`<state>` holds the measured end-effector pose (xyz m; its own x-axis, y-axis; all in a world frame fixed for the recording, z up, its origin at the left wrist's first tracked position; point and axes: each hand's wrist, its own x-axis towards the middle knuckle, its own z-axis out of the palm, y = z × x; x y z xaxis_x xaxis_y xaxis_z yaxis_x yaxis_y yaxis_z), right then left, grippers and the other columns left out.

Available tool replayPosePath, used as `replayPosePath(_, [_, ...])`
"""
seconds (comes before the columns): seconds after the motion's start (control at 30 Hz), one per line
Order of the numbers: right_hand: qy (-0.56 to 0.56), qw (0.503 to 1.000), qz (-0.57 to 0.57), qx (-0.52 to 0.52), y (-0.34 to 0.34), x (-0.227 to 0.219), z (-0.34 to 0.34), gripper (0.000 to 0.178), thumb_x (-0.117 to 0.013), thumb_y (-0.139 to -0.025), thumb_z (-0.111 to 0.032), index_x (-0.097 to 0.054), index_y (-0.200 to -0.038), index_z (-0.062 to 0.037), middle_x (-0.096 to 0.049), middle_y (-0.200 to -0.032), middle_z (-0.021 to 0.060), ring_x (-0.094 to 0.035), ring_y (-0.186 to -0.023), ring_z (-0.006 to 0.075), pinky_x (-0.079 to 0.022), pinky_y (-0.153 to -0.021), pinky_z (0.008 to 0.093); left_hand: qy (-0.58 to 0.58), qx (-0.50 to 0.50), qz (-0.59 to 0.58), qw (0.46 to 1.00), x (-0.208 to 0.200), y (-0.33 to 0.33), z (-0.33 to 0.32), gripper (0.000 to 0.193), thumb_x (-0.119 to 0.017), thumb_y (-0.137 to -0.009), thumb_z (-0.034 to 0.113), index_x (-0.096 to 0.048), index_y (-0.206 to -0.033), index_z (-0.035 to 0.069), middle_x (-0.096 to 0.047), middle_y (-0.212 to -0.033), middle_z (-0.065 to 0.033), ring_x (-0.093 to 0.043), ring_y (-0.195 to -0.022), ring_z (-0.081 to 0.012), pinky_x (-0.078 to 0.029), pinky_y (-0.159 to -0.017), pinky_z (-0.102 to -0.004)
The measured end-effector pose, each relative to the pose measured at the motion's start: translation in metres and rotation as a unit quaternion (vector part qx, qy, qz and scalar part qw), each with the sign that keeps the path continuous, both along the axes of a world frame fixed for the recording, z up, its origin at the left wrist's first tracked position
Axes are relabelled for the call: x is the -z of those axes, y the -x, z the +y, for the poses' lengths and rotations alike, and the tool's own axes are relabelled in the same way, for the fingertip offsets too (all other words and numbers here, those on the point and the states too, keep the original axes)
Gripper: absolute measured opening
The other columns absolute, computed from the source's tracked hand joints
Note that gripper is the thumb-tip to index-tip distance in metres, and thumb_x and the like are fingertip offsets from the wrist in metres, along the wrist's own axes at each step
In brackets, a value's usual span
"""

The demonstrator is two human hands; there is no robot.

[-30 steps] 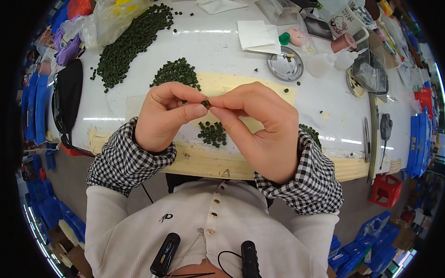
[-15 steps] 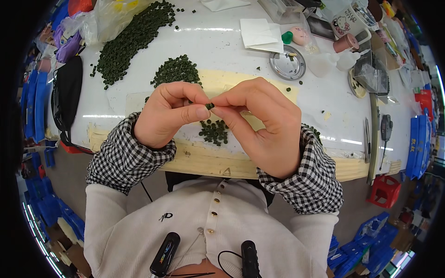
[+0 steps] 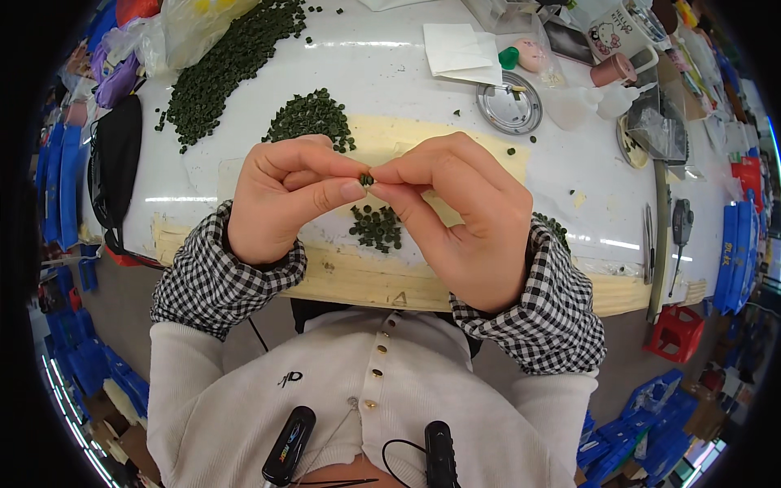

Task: Assembling small green plastic pieces by hand on a workbench.

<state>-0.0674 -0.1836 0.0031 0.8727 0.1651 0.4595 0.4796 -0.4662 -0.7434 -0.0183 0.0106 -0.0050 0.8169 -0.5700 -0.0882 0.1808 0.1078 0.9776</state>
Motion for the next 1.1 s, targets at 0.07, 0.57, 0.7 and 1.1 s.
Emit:
replayPosePath(0.07, [-0.054,0.998,0.034,-0.012,0.000,0.004,0.000,0.013,-0.067,-0.079,0.004,-0.064,-0.091,0.0020,-0.062,-0.087,0.0112,-0.064,-0.077,0.0183,-0.052,-0.068,0.0262,-0.041,-0.007,-0.077,0.996,-0.004,0.000,0.002,0.015,-0.070,-0.079,-0.001,-0.069,-0.094,-0.002,-0.048,-0.067,0.0037,-0.043,-0.061,-0.0028,-0.036,-0.057,-0.0177])
replayPosePath(0.57, [-0.074,0.995,0.065,-0.036,0.003,0.004,0.003,0.027,-0.062,-0.084,0.004,-0.064,-0.110,-0.0006,-0.063,-0.096,0.0114,-0.062,-0.085,0.0165,-0.050,-0.073,0.0243,-0.074,-0.085,-0.193,0.975,0.002,-0.001,0.001,0.017,-0.071,-0.076,-0.003,-0.069,-0.092,0.000,-0.035,-0.060,0.0072,-0.033,-0.057,-0.0036,-0.029,-0.054,-0.0195])
replayPosePath(0.7, [-0.094,0.992,0.078,-0.043,0.004,0.006,0.006,0.027,-0.062,-0.084,0.004,-0.065,-0.110,0.0000,-0.063,-0.096,0.0109,-0.062,-0.082,0.0161,-0.050,-0.072,0.0240,-0.092,-0.093,-0.227,0.965,0.002,0.000,0.003,0.017,-0.071,-0.077,-0.003,-0.069,-0.093,0.001,-0.036,-0.061,0.0067,-0.033,-0.057,-0.0035,-0.029,-0.053,-0.0197])
replayPosePath(1.1, [-0.041,0.997,0.045,-0.051,0.005,0.003,0.004,0.027,-0.062,-0.083,0.006,-0.065,-0.109,0.0009,-0.063,-0.095,0.0109,-0.062,-0.079,0.0153,-0.050,-0.067,0.0229,-0.052,-0.087,-0.227,0.969,0.012,-0.001,0.003,0.016,-0.070,-0.079,0.000,-0.071,-0.095,0.003,-0.045,-0.064,0.0050,-0.033,-0.052,0.0003,-0.028,-0.049,-0.0174])
